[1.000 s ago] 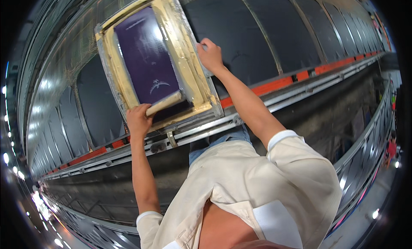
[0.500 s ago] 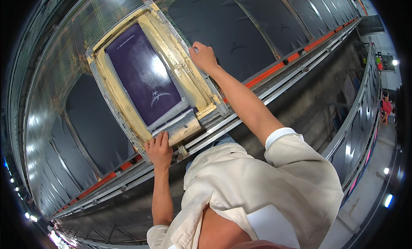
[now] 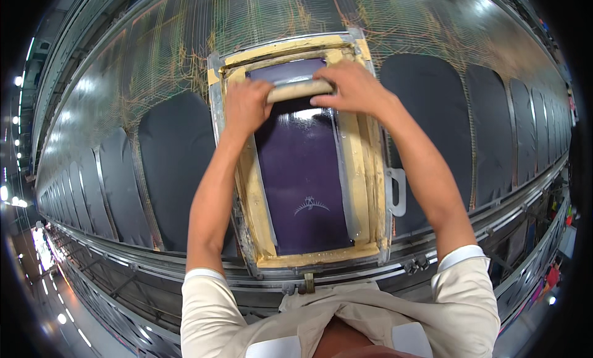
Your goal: The person repeatedly uses a squeegee to pull purple ink across a screen-printing frame mounted on a conveyor, then lifts the frame to reveal the printed fabric and lowers it for the next pass. The task continues in a repetitive cycle throughout the clip.
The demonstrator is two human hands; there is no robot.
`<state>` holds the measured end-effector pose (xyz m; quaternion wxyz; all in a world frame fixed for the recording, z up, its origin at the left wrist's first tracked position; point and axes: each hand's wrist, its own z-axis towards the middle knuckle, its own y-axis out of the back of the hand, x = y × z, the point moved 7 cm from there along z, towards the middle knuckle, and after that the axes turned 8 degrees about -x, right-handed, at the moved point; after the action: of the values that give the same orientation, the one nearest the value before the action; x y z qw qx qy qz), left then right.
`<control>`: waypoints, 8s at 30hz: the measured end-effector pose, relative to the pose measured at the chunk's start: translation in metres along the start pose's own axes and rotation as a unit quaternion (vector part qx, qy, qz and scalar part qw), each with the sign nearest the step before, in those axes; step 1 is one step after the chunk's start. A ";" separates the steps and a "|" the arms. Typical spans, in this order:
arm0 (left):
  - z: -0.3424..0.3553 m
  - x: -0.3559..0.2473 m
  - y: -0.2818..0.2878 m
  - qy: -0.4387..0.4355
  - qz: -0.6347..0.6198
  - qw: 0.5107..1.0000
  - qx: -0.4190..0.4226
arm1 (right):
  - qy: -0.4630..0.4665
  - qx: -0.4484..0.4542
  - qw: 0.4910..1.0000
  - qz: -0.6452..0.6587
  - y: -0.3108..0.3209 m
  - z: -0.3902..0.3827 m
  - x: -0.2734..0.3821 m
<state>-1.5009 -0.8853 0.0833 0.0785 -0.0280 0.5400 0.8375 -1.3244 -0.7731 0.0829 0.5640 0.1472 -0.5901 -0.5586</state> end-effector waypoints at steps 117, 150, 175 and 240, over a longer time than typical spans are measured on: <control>-0.477 0.068 0.252 0.038 -0.015 0.999 0.026 | -0.413 -0.284 0.861 0.086 -0.192 -0.101 0.249; -0.172 0.315 0.129 0.110 -0.018 0.980 0.164 | -0.063 0.107 0.986 -0.115 -0.234 0.200 0.253; -0.190 0.280 0.160 0.077 -0.041 0.986 0.139 | -0.059 0.119 0.981 -0.141 -0.212 0.163 0.285; -0.614 0.375 0.405 0.069 -0.020 0.993 0.093 | -0.414 -0.271 0.848 0.190 -0.384 0.077 0.508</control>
<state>-1.9598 -1.5689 0.1437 0.0600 -0.0891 0.6188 0.7782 -1.7262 -1.2713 0.0406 0.3804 -0.3709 -0.6107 -0.5872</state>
